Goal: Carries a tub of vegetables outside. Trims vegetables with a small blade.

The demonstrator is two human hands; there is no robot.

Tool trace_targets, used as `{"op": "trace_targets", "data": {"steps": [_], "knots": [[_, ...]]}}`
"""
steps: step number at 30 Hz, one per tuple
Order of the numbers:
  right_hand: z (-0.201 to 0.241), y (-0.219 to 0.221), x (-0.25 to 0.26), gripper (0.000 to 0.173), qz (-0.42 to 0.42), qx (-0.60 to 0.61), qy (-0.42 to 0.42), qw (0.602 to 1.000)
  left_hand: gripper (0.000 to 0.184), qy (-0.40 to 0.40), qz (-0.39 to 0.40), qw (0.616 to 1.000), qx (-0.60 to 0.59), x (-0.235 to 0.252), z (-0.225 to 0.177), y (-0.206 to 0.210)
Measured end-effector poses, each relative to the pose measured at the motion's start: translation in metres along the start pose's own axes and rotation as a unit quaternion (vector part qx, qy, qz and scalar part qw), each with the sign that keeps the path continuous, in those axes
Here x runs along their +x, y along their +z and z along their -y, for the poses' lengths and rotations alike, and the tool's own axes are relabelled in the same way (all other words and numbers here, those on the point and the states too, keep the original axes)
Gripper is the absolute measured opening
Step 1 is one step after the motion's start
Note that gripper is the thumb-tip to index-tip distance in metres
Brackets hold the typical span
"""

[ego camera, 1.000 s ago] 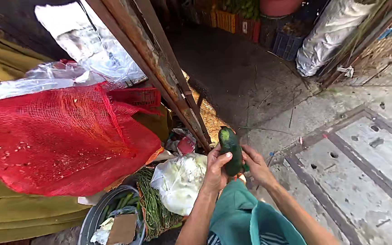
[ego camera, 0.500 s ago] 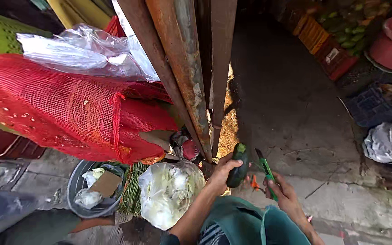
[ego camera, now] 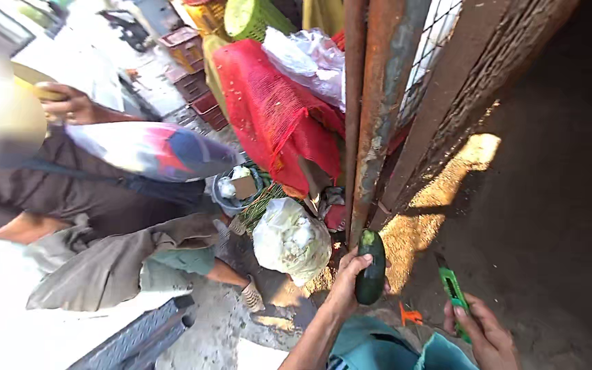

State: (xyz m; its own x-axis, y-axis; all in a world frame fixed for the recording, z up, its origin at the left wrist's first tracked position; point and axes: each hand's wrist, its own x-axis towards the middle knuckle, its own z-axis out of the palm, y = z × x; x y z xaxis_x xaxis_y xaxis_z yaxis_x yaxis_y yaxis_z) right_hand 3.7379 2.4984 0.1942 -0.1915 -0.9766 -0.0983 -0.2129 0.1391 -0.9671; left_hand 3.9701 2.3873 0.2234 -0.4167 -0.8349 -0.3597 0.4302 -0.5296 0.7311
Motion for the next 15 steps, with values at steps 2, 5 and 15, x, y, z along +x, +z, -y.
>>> {"op": "trace_targets", "data": {"steps": [2,5,15], "knots": [[-0.001,-0.005,0.002,0.027,0.064,0.010,-0.013,0.998,0.045,0.030,-0.041,0.999,-0.003,-0.023,0.009,0.001],[-0.007,-0.005,0.006,0.032,0.155,-0.001,-0.035,0.987,0.045,0.072,-0.101,0.992,-0.036,-0.062,0.029,-0.001],[-0.029,0.056,-0.019,0.025,0.246,0.033,-0.097,0.964,0.051,0.087,-0.343,0.924,-0.145,-0.218,0.130,-0.006]]}}
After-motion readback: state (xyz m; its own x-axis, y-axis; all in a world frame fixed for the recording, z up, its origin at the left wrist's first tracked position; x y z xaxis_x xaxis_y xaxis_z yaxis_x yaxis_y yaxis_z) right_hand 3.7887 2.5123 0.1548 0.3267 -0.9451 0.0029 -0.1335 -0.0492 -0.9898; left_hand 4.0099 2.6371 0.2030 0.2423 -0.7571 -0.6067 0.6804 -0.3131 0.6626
